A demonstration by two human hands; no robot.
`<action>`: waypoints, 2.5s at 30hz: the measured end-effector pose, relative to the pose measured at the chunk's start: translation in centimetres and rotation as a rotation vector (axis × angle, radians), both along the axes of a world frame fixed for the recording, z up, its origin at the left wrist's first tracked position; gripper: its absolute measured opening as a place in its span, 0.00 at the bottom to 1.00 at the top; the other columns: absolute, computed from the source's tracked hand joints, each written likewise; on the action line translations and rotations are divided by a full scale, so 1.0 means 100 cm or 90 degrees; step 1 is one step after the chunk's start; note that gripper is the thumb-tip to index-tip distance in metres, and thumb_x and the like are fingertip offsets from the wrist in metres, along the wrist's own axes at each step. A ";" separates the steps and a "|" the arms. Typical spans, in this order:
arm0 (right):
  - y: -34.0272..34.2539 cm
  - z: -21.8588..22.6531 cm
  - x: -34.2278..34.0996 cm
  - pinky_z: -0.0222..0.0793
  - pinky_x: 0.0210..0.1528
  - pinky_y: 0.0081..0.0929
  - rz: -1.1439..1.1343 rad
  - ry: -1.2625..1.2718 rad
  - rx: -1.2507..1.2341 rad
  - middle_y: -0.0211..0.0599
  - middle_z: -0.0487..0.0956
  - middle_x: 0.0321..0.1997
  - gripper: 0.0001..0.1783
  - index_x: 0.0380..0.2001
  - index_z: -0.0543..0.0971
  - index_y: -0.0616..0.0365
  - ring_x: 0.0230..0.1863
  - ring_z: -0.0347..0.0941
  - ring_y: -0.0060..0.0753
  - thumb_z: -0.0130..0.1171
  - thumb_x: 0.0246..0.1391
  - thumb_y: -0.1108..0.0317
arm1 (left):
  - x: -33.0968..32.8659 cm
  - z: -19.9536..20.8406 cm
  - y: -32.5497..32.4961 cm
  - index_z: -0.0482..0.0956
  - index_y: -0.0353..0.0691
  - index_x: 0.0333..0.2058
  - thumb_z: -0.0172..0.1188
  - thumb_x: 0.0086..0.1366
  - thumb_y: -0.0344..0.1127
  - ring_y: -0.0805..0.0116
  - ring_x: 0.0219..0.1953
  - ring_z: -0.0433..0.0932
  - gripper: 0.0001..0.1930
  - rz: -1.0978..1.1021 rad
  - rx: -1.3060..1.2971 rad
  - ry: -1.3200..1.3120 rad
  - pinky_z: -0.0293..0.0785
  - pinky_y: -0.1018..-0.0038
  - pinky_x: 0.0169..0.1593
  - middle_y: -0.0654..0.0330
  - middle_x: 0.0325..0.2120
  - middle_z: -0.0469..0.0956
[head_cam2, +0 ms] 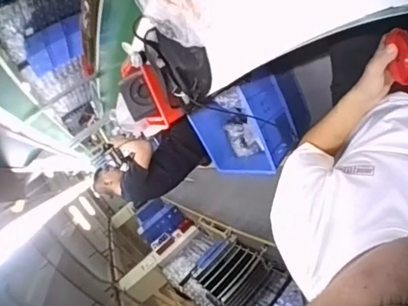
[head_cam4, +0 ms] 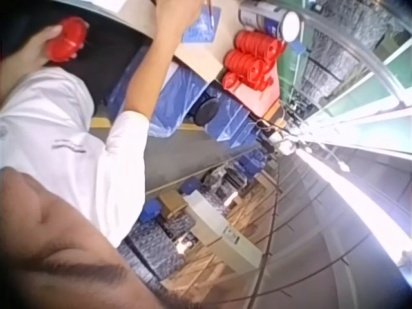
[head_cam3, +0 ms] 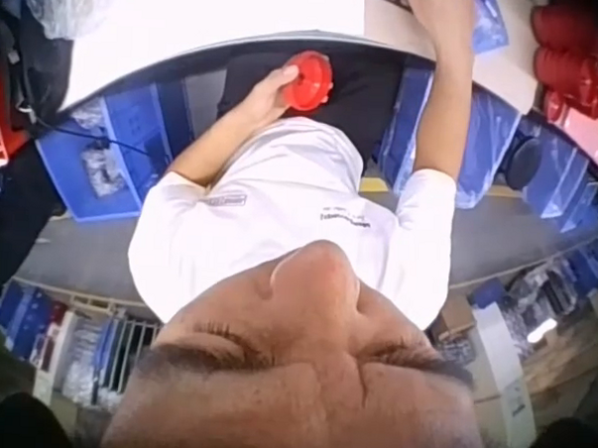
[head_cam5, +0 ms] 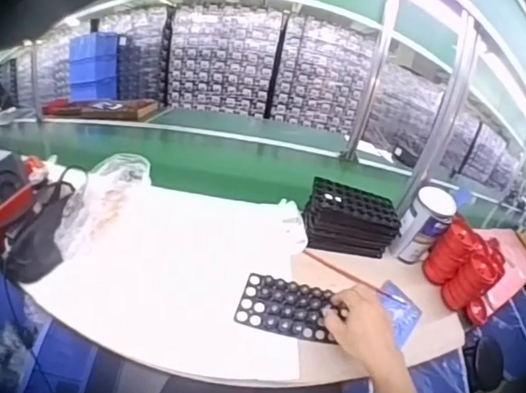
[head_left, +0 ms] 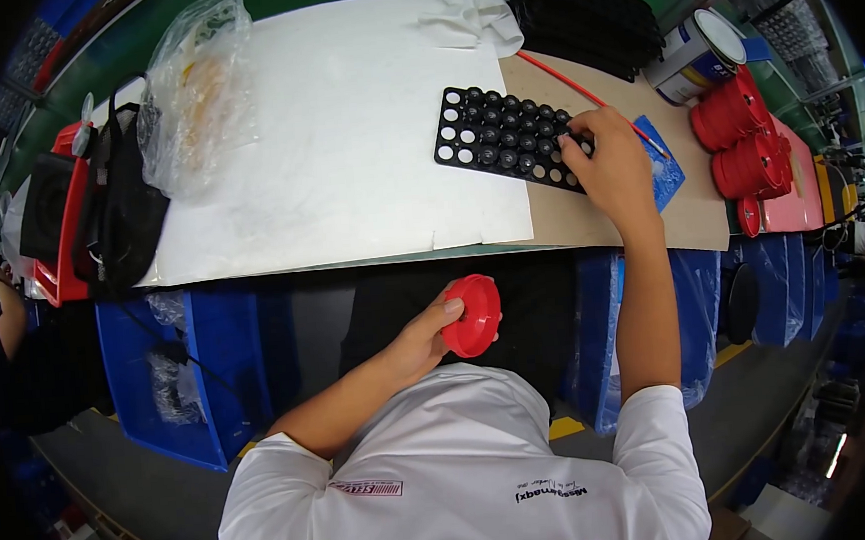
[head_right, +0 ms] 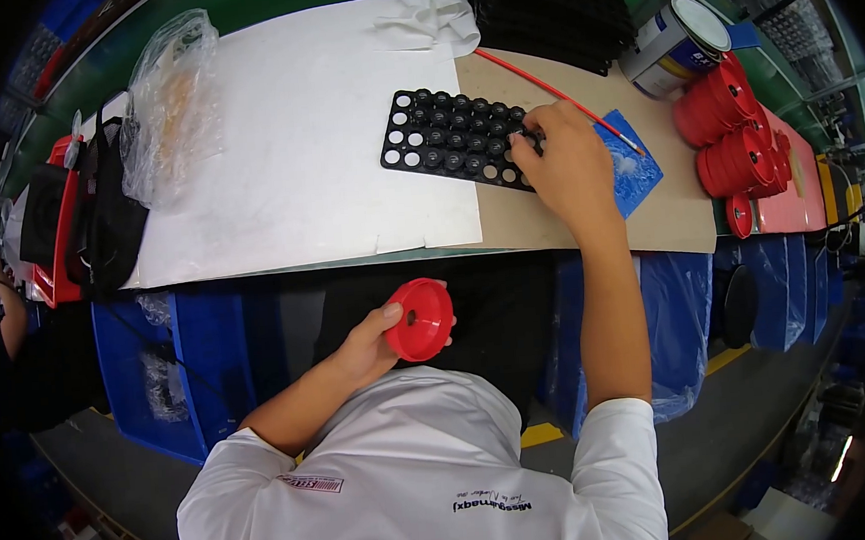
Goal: Assembling various components for red light fixtures at a factory workstation.
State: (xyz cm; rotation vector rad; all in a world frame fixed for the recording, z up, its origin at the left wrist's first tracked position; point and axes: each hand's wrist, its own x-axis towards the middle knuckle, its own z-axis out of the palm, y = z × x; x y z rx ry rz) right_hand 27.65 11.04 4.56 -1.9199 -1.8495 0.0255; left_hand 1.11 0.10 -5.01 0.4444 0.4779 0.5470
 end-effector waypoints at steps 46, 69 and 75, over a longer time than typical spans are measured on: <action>-0.148 -0.036 -0.067 0.73 0.32 0.29 0.278 0.224 -0.002 0.34 0.77 0.35 0.15 0.35 0.80 0.58 0.32 0.73 0.37 0.68 0.39 0.71 | 0.014 0.009 -0.010 0.51 0.47 0.69 0.54 0.64 0.58 0.66 0.62 0.62 0.41 -0.039 0.113 0.020 0.59 0.69 0.63 0.59 0.61 0.61; -0.164 -0.086 -0.067 0.72 0.40 0.20 0.118 1.087 -0.375 0.28 0.80 0.40 0.12 0.43 0.77 0.63 0.39 0.75 0.18 0.61 0.54 0.74 | 0.009 0.050 0.012 0.39 0.40 0.71 0.80 0.44 0.42 0.45 0.68 0.57 0.64 -0.120 0.942 0.389 0.59 0.56 0.66 0.41 0.67 0.51; -0.175 -0.104 -0.079 0.73 0.52 0.25 0.125 1.232 -0.371 0.34 0.80 0.48 0.20 0.53 0.76 0.63 0.47 0.76 0.23 0.61 0.57 0.71 | 0.013 0.063 -0.004 0.39 0.37 0.70 0.80 0.44 0.43 0.46 0.65 0.60 0.65 -0.130 0.705 0.521 0.65 0.59 0.63 0.40 0.64 0.53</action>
